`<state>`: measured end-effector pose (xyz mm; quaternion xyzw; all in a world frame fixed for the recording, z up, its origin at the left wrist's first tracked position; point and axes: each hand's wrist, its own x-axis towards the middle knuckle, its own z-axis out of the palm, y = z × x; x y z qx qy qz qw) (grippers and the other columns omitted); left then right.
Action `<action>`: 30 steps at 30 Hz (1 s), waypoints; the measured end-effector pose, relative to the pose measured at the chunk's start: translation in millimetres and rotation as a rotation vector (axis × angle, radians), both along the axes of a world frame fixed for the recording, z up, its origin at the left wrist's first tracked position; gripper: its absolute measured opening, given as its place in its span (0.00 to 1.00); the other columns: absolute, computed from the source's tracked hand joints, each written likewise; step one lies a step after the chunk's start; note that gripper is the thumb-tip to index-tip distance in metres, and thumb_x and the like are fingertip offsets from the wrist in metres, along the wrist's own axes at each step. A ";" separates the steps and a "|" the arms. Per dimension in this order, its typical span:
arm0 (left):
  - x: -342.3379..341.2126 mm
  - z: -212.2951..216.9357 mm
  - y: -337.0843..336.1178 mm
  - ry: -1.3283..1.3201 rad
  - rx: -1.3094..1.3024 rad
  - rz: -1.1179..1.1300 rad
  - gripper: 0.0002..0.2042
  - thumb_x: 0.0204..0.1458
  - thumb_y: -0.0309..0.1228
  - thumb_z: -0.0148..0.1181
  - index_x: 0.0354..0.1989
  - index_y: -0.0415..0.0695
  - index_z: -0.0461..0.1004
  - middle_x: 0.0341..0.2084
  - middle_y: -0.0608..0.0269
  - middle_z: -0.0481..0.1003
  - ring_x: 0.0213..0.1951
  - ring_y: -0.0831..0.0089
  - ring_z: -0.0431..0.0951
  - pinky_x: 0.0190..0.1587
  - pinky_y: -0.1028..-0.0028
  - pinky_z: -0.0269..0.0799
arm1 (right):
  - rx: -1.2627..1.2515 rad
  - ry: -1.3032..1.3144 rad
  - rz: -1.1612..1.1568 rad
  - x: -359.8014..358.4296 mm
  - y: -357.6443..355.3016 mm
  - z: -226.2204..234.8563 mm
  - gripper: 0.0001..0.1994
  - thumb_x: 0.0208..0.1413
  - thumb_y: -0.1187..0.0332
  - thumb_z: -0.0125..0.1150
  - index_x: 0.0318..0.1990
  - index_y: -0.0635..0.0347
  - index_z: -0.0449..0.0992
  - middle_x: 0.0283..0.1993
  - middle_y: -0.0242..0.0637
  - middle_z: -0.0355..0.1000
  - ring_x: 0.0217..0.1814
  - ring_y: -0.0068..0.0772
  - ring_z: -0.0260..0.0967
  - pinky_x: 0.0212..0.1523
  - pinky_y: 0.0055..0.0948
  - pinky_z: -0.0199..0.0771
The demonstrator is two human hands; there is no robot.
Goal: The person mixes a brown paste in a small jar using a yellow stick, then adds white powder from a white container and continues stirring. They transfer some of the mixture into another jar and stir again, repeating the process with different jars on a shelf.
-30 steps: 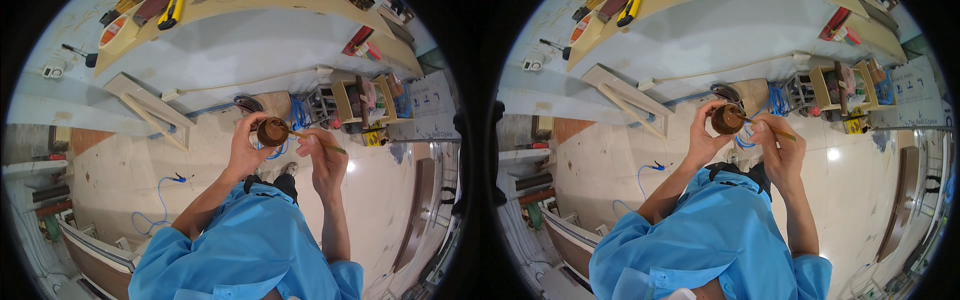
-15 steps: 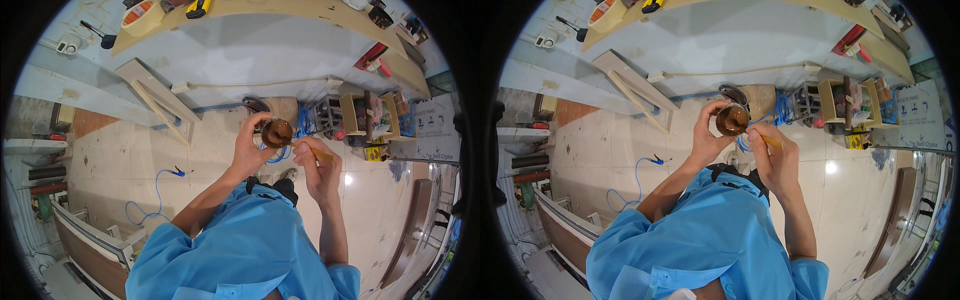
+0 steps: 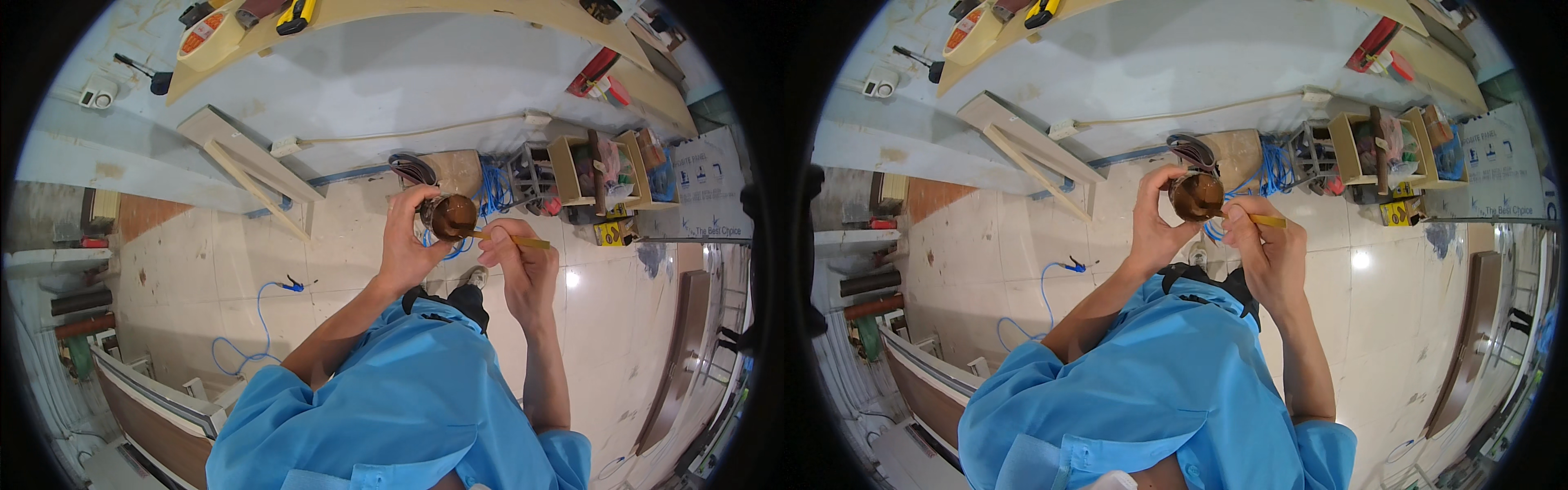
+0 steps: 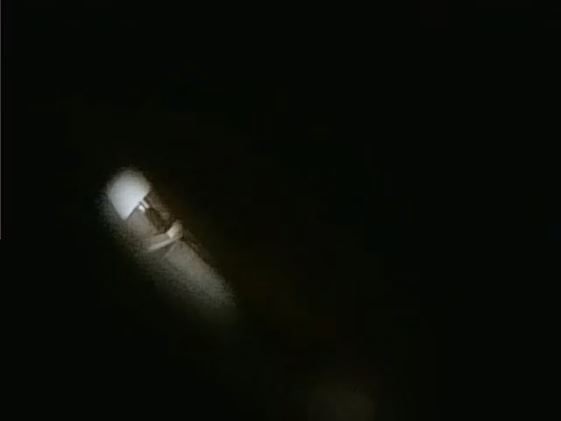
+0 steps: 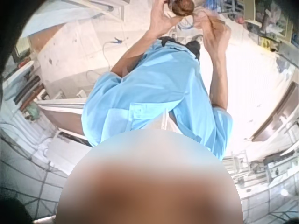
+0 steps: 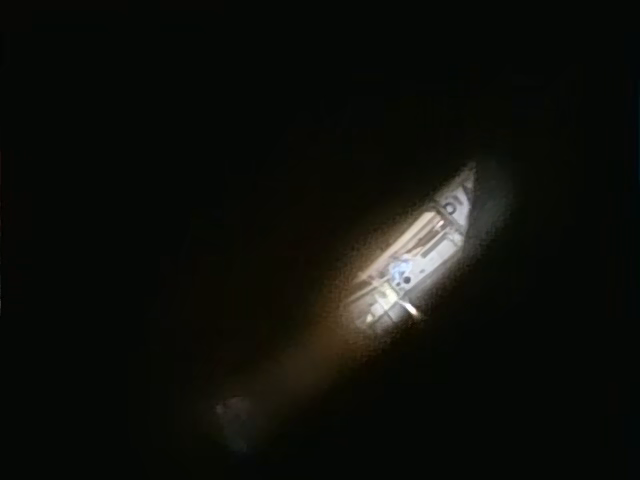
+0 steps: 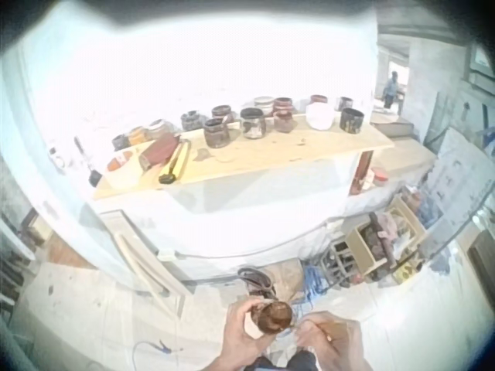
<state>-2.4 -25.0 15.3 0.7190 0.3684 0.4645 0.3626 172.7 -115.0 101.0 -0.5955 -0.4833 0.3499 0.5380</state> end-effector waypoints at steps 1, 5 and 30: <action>0.9 -0.4 -0.8 0.004 0.000 -0.007 0.39 0.39 0.19 0.80 0.64 0.45 0.71 0.60 0.57 0.74 0.59 0.61 0.75 0.64 0.64 0.71 | -0.051 0.038 0.000 0.4 -1.3 0.0 0.13 0.78 0.67 0.57 0.49 0.72 0.82 0.44 0.41 0.82 0.37 0.26 0.81 0.43 0.26 0.81; 2.1 -1.6 -3.3 -0.003 -0.014 0.001 0.39 0.39 0.19 0.80 0.64 0.44 0.71 0.59 0.56 0.73 0.59 0.60 0.75 0.63 0.64 0.71 | 0.011 -0.028 -0.042 1.7 -2.8 -0.5 0.14 0.78 0.67 0.56 0.49 0.72 0.82 0.44 0.41 0.82 0.38 0.27 0.82 0.41 0.27 0.82; -0.4 -7.7 -3.8 0.025 -0.027 -0.003 0.38 0.39 0.19 0.80 0.63 0.44 0.71 0.59 0.56 0.73 0.58 0.60 0.75 0.63 0.64 0.70 | -0.009 0.015 -0.042 0.1 -2.2 -10.4 0.13 0.78 0.68 0.56 0.48 0.73 0.82 0.45 0.40 0.81 0.40 0.27 0.81 0.43 0.26 0.81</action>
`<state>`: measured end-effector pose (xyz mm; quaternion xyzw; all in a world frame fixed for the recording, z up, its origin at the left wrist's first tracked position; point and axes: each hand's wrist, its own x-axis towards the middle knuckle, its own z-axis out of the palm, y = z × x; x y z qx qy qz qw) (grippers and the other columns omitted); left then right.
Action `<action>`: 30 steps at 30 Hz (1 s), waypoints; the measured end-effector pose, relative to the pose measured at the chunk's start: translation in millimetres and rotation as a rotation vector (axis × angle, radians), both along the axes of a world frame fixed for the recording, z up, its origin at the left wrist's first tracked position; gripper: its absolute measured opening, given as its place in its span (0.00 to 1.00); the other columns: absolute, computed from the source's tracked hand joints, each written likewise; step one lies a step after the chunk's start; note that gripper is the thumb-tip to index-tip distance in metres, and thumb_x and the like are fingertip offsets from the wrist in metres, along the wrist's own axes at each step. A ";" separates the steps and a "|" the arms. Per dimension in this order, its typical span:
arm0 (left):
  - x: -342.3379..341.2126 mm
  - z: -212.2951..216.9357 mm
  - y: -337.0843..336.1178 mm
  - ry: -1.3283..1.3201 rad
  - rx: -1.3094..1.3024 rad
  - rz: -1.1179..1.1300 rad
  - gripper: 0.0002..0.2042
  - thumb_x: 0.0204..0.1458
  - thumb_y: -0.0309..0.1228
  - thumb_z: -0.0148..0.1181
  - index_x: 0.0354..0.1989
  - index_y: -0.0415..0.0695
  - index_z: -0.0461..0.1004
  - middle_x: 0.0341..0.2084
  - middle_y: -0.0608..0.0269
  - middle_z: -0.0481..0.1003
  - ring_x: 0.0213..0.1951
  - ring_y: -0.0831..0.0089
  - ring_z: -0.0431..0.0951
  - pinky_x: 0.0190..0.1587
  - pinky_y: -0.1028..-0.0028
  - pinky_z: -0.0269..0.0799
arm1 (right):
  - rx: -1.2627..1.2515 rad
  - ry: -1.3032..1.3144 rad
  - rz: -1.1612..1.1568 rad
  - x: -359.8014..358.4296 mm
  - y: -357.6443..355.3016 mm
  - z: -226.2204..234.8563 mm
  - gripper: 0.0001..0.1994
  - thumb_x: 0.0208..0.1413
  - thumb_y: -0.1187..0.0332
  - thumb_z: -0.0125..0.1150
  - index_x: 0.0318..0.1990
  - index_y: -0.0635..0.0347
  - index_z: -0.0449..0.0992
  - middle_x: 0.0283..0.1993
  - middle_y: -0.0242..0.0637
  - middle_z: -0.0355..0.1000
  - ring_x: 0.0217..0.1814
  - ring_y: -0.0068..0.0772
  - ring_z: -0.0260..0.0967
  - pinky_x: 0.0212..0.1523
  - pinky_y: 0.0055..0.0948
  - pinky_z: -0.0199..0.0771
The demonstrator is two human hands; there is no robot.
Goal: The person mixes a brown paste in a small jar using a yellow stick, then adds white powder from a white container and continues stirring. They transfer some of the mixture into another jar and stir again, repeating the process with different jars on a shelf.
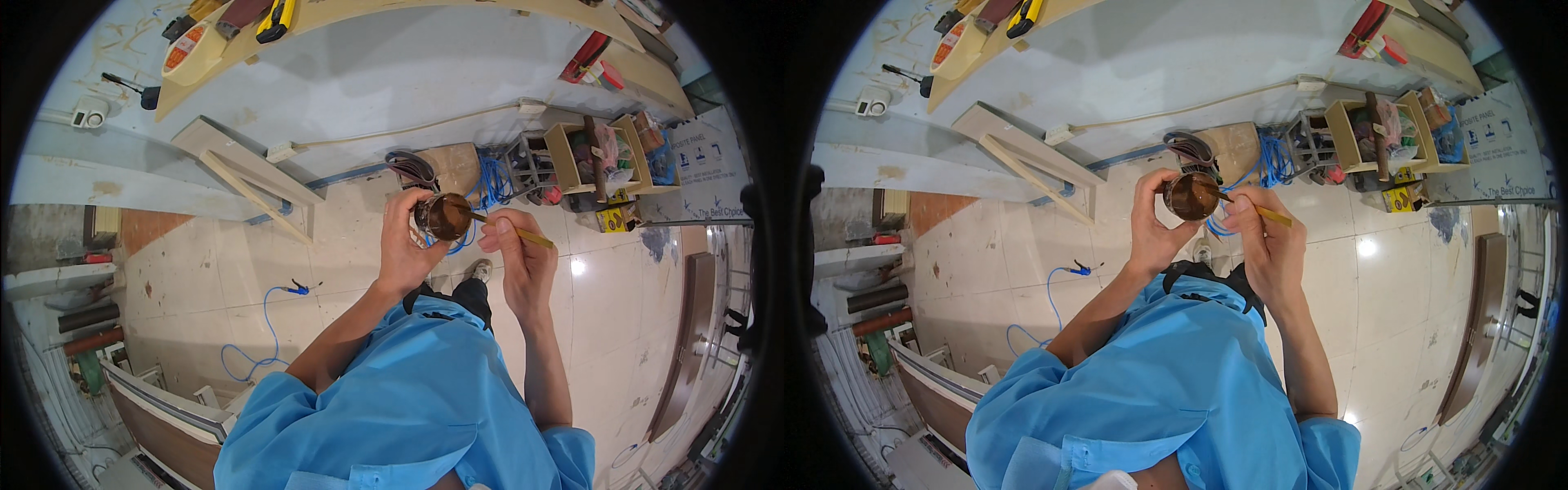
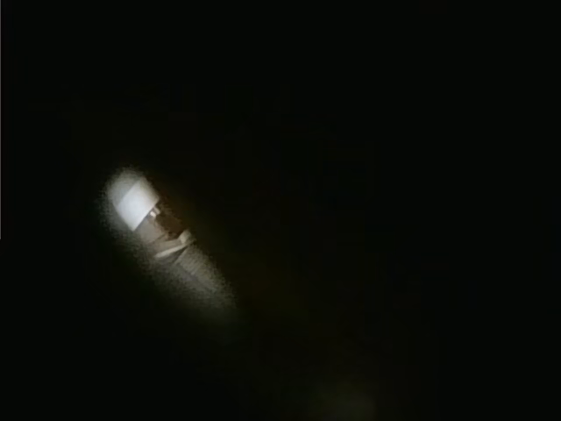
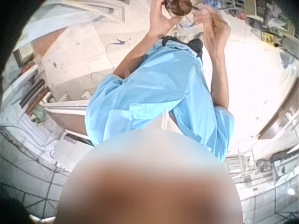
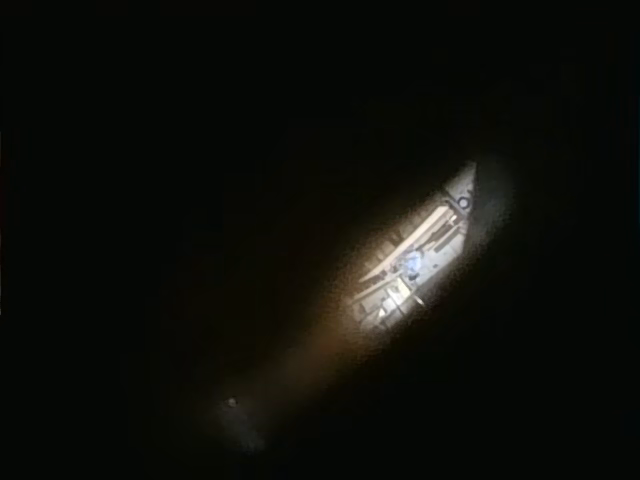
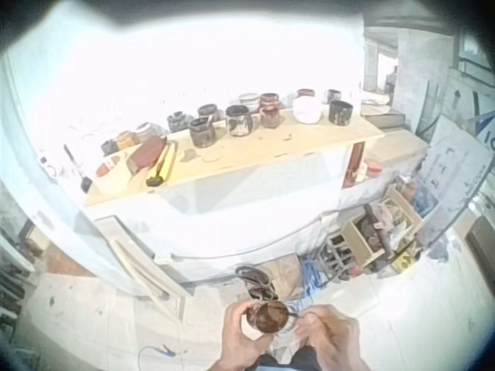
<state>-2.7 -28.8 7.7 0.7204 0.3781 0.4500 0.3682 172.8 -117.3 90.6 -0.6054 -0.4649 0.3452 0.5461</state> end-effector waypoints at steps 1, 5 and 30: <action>-0.4 0.2 0.0 0.005 0.014 0.005 0.38 0.39 0.19 0.80 0.63 0.44 0.71 0.59 0.55 0.73 0.58 0.60 0.75 0.63 0.64 0.70 | 0.006 -0.036 -0.015 -0.4 0.4 0.1 0.14 0.78 0.68 0.56 0.48 0.73 0.82 0.45 0.40 0.81 0.40 0.27 0.82 0.43 0.26 0.81; 0.4 0.5 -0.3 -0.008 -0.022 -0.004 0.38 0.39 0.20 0.81 0.64 0.44 0.71 0.59 0.56 0.73 0.58 0.61 0.75 0.64 0.64 0.70 | -0.020 0.044 0.003 -1.2 1.8 2.1 0.14 0.78 0.68 0.56 0.47 0.75 0.82 0.46 0.40 0.81 0.40 0.29 0.83 0.44 0.27 0.81; 3.7 -16.0 5.6 -0.376 -0.207 -0.020 0.38 0.43 0.23 0.83 0.65 0.44 0.69 0.64 0.58 0.74 0.61 0.66 0.76 0.68 0.65 0.70 | 0.201 -0.373 0.107 -13.1 10.5 35.9 0.07 0.69 0.79 0.64 0.51 0.64 0.81 0.41 0.43 0.82 0.35 0.33 0.80 0.38 0.28 0.79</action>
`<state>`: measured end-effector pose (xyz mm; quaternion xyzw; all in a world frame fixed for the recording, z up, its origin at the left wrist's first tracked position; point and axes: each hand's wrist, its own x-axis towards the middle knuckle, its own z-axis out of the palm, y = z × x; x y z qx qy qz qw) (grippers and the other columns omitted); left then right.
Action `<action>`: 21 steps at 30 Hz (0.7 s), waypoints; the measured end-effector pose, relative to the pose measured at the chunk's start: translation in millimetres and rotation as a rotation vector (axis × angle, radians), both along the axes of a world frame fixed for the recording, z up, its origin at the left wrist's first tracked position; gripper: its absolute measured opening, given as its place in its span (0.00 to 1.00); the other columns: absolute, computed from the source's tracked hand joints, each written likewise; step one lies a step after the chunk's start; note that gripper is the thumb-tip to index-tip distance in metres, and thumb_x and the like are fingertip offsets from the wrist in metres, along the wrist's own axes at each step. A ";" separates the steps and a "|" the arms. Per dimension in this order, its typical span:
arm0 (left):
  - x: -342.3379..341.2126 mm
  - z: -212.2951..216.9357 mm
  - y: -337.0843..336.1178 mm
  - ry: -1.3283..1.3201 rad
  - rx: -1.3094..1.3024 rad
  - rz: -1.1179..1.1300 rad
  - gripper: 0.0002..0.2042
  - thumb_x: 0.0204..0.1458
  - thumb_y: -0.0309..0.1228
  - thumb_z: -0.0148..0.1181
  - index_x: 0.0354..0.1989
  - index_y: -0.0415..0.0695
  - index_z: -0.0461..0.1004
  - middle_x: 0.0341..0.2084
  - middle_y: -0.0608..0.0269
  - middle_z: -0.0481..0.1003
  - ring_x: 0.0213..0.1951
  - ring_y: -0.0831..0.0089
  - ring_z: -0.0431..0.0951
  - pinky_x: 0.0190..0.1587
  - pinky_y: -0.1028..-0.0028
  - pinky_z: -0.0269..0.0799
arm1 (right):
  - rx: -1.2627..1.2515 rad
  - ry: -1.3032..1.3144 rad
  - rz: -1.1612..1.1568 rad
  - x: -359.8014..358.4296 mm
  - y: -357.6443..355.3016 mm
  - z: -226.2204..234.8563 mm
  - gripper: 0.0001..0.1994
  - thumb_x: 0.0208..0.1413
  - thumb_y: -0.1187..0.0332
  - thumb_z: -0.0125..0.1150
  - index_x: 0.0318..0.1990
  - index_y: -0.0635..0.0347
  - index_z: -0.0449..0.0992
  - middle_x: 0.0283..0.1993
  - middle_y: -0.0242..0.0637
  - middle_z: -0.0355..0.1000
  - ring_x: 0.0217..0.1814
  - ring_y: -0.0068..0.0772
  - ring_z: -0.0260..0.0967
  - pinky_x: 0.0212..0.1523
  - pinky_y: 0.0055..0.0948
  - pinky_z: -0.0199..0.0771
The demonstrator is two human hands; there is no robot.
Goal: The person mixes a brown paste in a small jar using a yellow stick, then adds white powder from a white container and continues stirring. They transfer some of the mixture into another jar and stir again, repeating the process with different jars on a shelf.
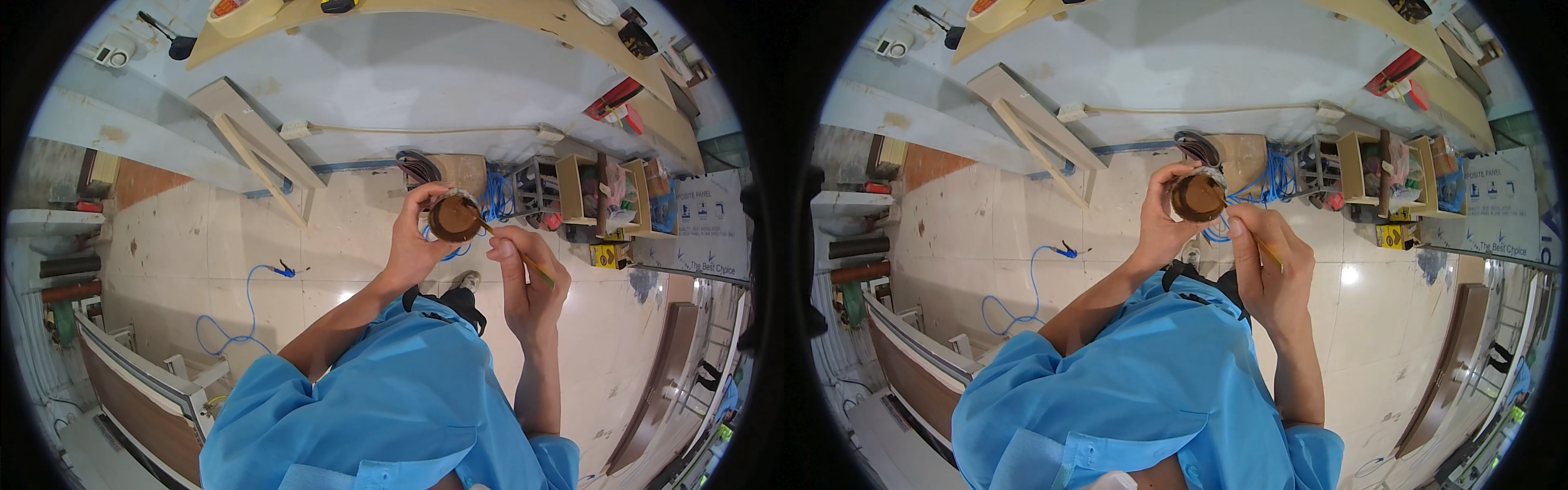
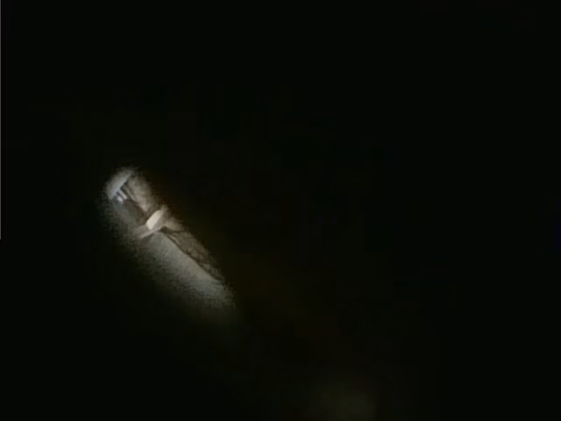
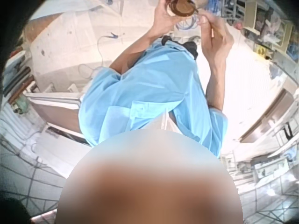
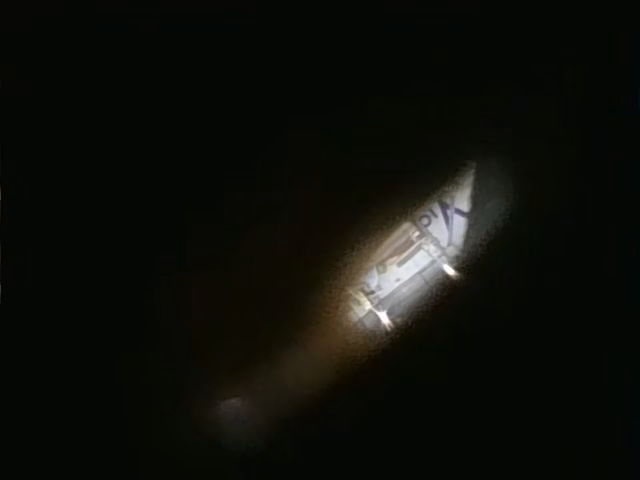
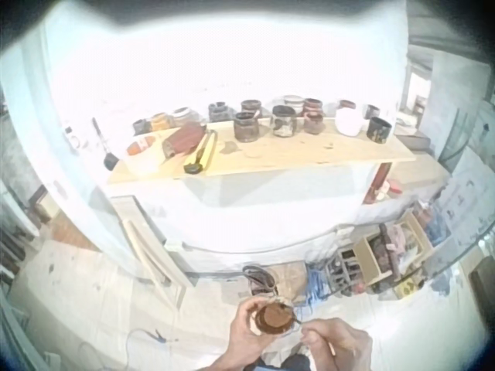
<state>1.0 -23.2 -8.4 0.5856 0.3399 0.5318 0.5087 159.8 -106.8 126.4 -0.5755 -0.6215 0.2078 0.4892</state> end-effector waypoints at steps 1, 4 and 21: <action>0.2 -0.6 0.1 0.002 0.003 0.003 0.38 0.43 0.23 0.83 0.65 0.44 0.69 0.64 0.58 0.74 0.61 0.66 0.76 0.68 0.65 0.70 | 0.005 -0.001 0.006 0.1 0.2 0.1 0.07 0.69 0.79 0.64 0.51 0.64 0.81 0.41 0.43 0.83 0.35 0.34 0.80 0.38 0.28 0.79; -0.9 -2.3 2.5 -0.028 0.024 -0.041 0.41 0.43 0.17 0.83 0.67 0.45 0.66 0.68 0.53 0.70 0.69 0.62 0.72 0.73 0.63 0.68 | 0.046 -0.073 0.032 1.5 1.8 -1.4 0.07 0.69 0.79 0.64 0.51 0.64 0.82 0.42 0.44 0.83 0.35 0.35 0.81 0.38 0.29 0.80; -6.8 6.1 2.9 0.195 0.155 0.007 0.39 0.41 0.16 0.80 0.65 0.45 0.69 0.63 0.57 0.71 0.64 0.64 0.74 0.69 0.64 0.68 | -0.185 0.363 -0.080 6.9 -4.2 -24.2 0.13 0.78 0.69 0.56 0.48 0.73 0.82 0.42 0.40 0.82 0.39 0.27 0.83 0.44 0.24 0.80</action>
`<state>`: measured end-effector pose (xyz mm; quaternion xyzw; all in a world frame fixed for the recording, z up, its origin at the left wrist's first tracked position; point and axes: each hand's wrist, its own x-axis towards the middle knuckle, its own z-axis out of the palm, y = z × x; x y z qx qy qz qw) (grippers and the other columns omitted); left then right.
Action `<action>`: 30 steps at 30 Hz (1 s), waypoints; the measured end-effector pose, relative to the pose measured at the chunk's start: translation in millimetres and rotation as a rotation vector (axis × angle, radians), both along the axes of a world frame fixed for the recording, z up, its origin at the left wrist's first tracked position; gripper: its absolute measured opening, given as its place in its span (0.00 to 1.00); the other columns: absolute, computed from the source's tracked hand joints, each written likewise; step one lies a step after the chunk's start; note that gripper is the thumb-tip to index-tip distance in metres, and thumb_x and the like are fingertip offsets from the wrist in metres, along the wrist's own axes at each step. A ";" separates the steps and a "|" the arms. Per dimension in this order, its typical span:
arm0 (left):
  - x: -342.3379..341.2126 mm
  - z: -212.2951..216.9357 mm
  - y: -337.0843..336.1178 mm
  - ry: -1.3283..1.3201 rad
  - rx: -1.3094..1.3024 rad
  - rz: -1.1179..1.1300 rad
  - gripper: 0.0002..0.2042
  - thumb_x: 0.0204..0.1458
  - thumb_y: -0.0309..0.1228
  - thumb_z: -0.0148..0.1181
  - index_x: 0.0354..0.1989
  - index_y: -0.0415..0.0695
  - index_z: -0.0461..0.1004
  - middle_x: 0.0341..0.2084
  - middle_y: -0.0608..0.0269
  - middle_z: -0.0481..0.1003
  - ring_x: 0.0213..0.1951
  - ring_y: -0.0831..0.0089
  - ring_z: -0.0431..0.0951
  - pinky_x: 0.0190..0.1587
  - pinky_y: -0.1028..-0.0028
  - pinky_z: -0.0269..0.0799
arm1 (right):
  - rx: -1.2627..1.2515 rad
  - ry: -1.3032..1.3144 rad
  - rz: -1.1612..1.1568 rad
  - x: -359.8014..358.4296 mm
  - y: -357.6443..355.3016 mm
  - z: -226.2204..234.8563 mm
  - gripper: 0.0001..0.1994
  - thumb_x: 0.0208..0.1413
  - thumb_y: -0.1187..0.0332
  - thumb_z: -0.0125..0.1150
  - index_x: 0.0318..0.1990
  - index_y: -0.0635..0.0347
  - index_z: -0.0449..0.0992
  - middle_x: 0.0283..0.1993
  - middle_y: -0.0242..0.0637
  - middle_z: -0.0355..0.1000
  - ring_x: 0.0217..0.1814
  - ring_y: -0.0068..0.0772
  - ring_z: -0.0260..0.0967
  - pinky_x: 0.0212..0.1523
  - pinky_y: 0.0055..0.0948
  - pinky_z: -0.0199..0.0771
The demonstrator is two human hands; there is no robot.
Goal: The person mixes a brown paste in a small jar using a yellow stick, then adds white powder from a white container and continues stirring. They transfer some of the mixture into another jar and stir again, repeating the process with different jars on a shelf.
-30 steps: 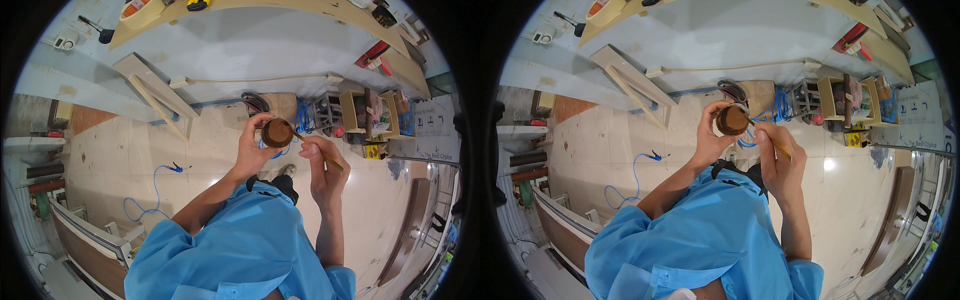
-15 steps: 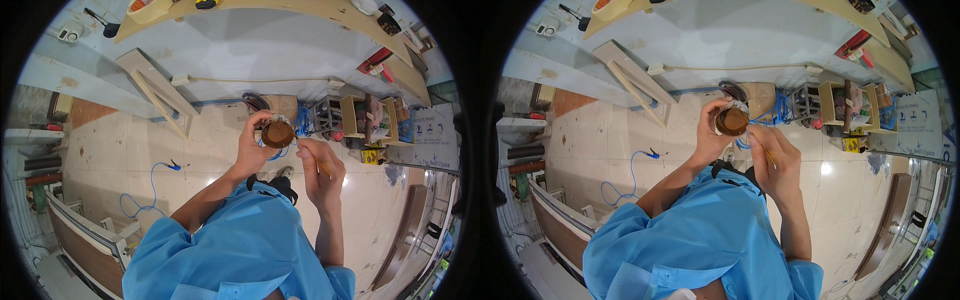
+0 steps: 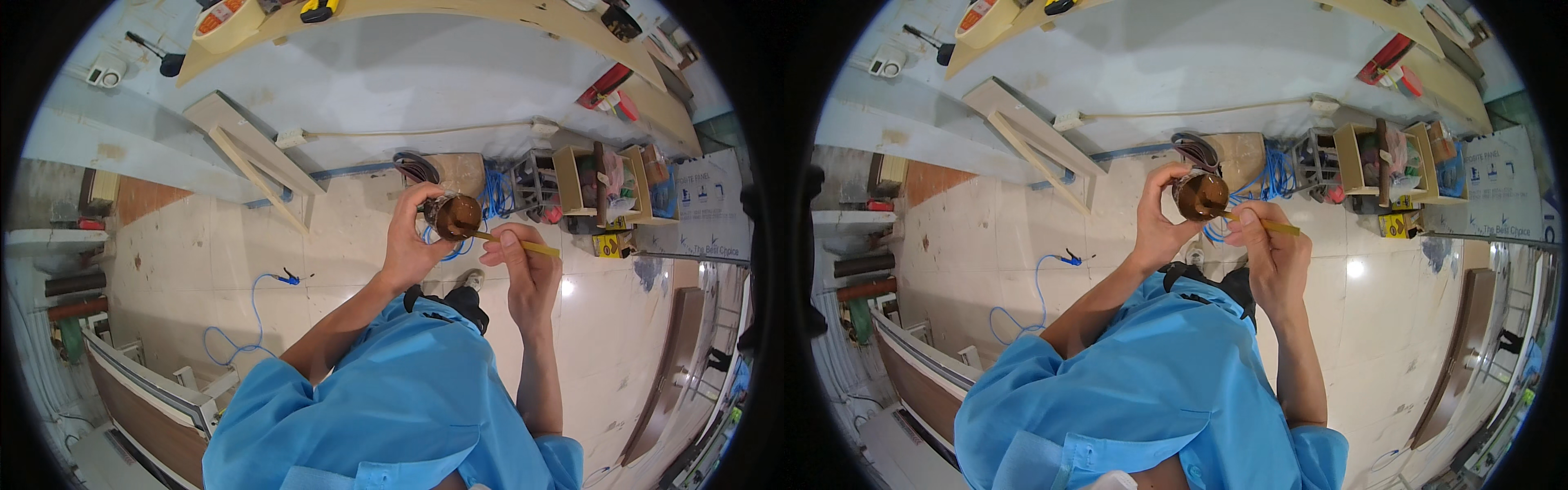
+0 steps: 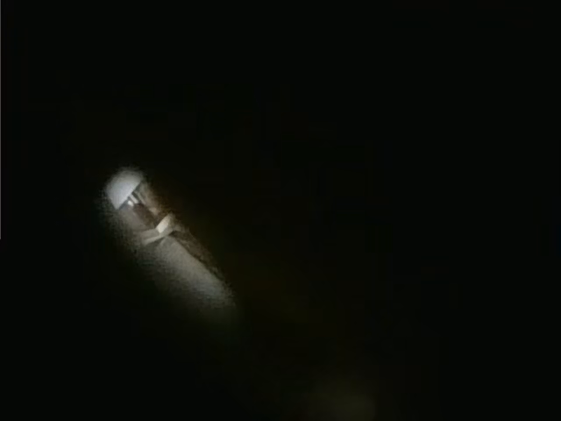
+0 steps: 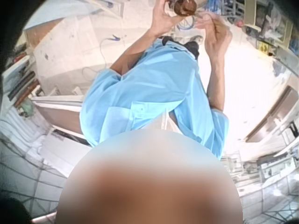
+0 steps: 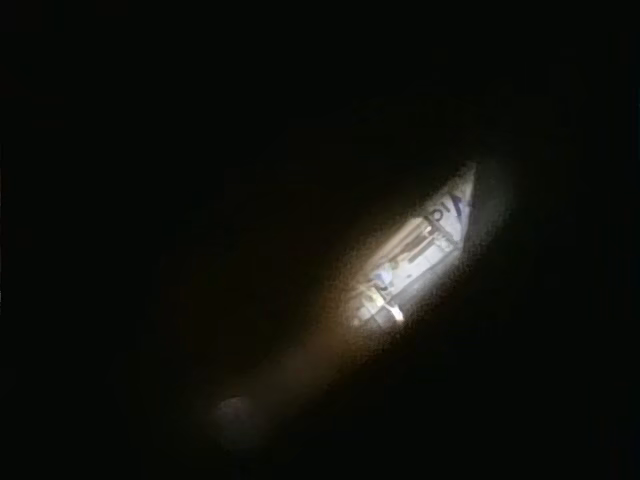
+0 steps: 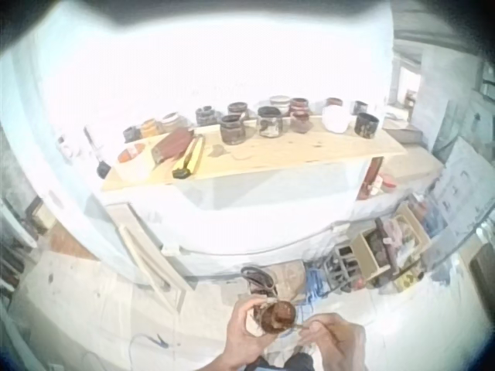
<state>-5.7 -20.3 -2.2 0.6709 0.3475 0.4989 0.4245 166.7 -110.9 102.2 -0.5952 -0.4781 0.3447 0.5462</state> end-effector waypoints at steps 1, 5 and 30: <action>0.2 0.4 -1.0 0.007 -0.009 -0.006 0.39 0.41 0.16 0.80 0.65 0.45 0.69 0.63 0.57 0.71 0.64 0.64 0.74 0.69 0.64 0.68 | 0.002 0.054 -0.009 -0.1 -0.4 -0.9 0.14 0.78 0.69 0.56 0.47 0.73 0.82 0.43 0.40 0.82 0.39 0.27 0.83 0.44 0.25 0.81; -1.5 -0.9 -1.6 -0.012 -0.038 -0.032 0.40 0.40 0.13 0.78 0.65 0.44 0.69 0.62 0.59 0.68 0.64 0.65 0.74 0.69 0.65 0.69 | -0.015 0.023 -0.029 -0.1 0.2 -4.7 0.15 0.78 0.68 0.56 0.46 0.73 0.83 0.45 0.41 0.82 0.39 0.28 0.83 0.44 0.26 0.81; -2.8 -9.2 -11.8 -0.128 -0.104 -0.080 0.40 0.41 0.12 0.77 0.66 0.42 0.65 0.59 0.60 0.65 0.61 0.68 0.73 0.66 0.67 0.70 | -0.008 0.092 0.023 2.0 1.6 -3.1 0.15 0.78 0.66 0.55 0.48 0.72 0.82 0.44 0.41 0.81 0.37 0.30 0.82 0.43 0.28 0.82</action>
